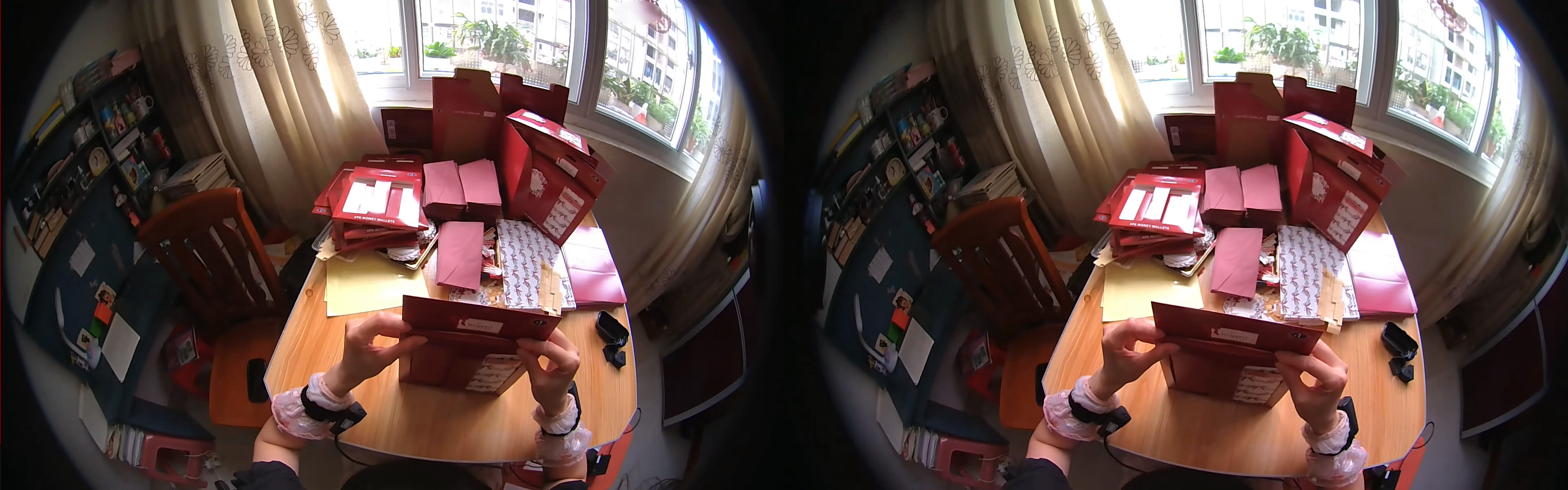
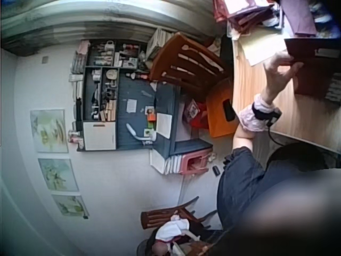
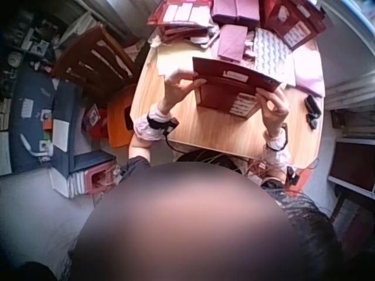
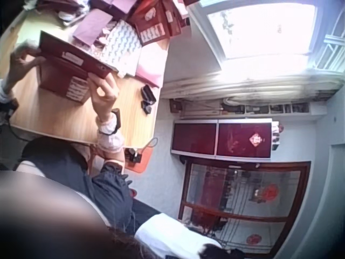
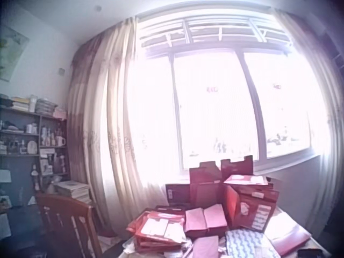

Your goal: Assembling red money wallets and packaging them into a decorative box.

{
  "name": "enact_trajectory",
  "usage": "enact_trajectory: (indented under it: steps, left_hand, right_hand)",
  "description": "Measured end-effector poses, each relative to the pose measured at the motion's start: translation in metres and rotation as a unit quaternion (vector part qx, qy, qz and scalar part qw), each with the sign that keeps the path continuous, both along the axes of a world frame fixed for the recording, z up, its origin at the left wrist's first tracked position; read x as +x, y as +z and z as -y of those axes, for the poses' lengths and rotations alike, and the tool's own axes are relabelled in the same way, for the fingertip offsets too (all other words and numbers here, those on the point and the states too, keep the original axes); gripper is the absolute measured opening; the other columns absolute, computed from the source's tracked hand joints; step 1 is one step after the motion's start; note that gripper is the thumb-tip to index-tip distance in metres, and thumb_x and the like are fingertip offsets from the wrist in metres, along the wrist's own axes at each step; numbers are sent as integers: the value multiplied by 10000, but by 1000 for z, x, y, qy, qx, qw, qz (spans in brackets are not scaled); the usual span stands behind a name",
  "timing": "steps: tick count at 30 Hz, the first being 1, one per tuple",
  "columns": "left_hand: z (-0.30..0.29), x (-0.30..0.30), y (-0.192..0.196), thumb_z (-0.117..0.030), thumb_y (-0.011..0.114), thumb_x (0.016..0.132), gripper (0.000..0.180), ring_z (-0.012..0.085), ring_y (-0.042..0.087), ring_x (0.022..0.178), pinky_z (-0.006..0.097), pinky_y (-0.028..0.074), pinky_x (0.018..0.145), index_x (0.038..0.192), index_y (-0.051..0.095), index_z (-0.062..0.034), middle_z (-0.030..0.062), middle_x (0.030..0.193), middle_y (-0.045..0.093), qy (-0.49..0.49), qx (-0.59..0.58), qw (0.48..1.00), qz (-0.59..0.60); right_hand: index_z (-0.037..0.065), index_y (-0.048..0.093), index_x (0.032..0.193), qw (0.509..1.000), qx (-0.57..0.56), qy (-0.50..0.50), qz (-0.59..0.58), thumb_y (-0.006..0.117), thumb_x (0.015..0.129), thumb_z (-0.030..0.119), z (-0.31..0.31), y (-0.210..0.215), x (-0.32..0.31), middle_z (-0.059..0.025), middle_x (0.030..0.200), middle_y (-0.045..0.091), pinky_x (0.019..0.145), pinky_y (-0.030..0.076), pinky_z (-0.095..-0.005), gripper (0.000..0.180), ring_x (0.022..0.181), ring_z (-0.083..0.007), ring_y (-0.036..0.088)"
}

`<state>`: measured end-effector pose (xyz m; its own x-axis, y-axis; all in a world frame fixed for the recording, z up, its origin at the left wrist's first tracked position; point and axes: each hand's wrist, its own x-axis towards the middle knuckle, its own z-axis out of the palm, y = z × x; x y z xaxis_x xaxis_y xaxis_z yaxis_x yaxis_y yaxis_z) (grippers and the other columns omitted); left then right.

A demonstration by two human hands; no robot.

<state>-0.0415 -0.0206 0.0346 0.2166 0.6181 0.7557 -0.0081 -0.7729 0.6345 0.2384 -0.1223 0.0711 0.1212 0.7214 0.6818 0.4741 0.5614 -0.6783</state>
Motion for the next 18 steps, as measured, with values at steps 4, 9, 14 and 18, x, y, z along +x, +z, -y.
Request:
enact_trajectory:
  steps: [4,9,14,18]
  left_hand:
    - [4,2,3,-20,850,775,259,156,725,809,287,607,700,942,651,-30,85,914,730,-13,-47,999,10]
    - [9,7,11,14,780,839,443,168,715,882,292,599,740,1192,517,-35,119,995,719,-66,-123,989,44]
    - [7,12,23,33,678,913,628,209,685,1048,316,563,895,1400,287,-34,179,1159,676,-194,-334,921,48]
    - [9,18,3,-25,692,925,681,207,643,1125,331,512,991,1475,291,-40,154,1220,663,-197,-375,904,58]
  right_hand:
    - [-61,728,898,1000,-11,5,-16,707,696,-168,-1,1,-2,-153,951,704,700,527,-286,229,835,-220,682]
    - [-53,721,923,996,4,45,-83,718,748,-157,-3,-8,2,-139,933,702,743,530,-265,204,841,-183,680]
    - [-35,683,888,968,-78,80,-225,712,837,-102,-1,-6,2,-60,835,658,685,489,-233,90,776,-100,614]
    - [-34,690,882,975,-89,61,-193,722,834,-89,-3,-17,2,-44,811,653,623,458,-207,79,713,-73,593]
